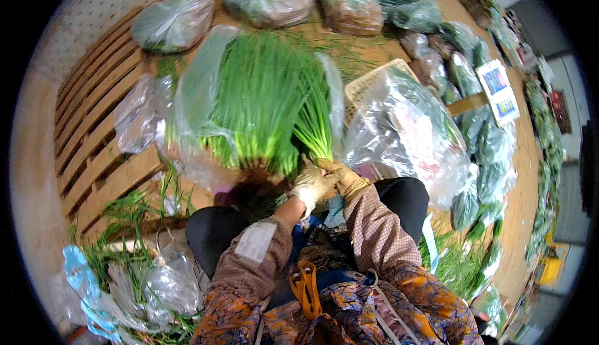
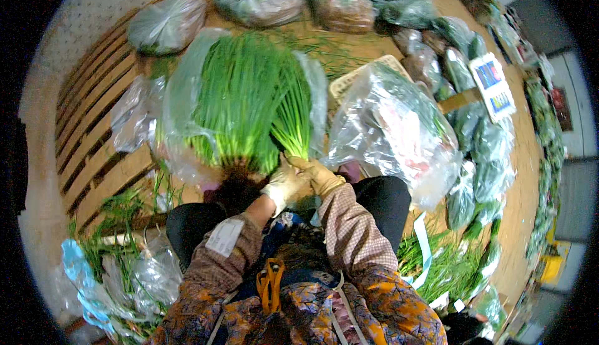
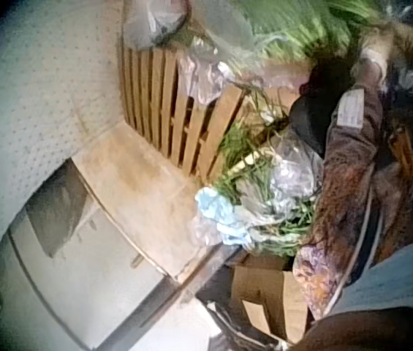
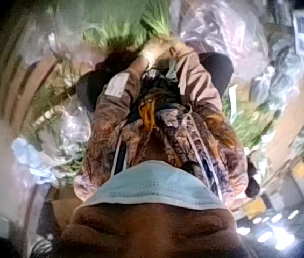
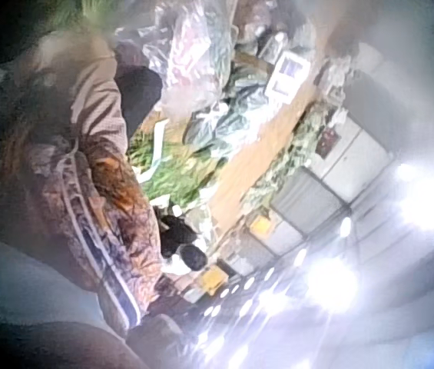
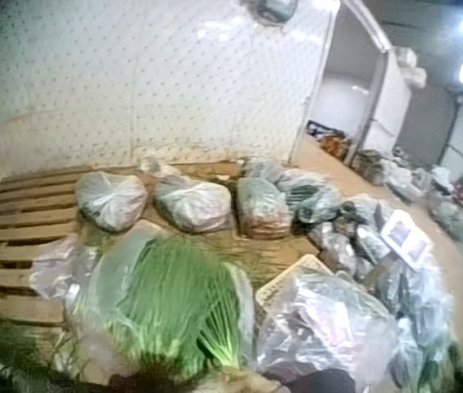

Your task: The person packages green onions by removing them from large bags, bundling them, and placing them into smaller plastic sleeves while weighing them on a scale.

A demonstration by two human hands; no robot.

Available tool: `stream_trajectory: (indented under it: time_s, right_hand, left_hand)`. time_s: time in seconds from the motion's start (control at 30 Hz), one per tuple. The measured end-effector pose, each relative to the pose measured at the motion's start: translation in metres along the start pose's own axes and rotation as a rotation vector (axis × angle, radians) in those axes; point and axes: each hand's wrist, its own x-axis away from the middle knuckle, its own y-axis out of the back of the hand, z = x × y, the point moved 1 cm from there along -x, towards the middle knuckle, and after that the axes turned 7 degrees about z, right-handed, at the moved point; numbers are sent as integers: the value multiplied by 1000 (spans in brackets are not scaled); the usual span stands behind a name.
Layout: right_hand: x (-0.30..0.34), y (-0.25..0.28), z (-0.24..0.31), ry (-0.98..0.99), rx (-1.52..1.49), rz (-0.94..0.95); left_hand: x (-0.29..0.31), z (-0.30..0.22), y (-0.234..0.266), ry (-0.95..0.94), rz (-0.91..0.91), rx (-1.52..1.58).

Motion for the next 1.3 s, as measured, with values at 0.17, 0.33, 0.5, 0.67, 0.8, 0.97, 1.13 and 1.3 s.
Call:
stream_trajectory:
  time_s: [0.17, 0.33, 0.5, 0.67, 0.8, 0.97, 1.13, 1.3]
  right_hand:
    - [29, -85, 70, 196, 299, -58]
    - [79, -93, 123, 311, 332, -90]
    - [93, -59, 157, 339, 162, -65]
    - [103, -29, 151, 415, -204, 102]
    - [111, -18, 151, 197, -17, 67]
    - [133, -1, 166, 342, 561, 131]
    - [137, -24, 199, 986, 1390, -8]
    - [118, 15, 231, 936, 1996, -302]
  left_hand:
    - [69, -48, 31, -636, -317, 27]
    - [74, -78, 39, -1026, -330, -77]
    - [-23, 20, -12, -587, -89, 172]
    - [-124, 85, -72, -268, 99, 828]
    - [-143, 54, -71, -225, 99, 1131]
    - [-126, -28, -31, -392, 105, 1134]
    - [-71, -130, 28, -595, 159, 1091]
    - [-41, -202, 46, -729, 308, 1074]
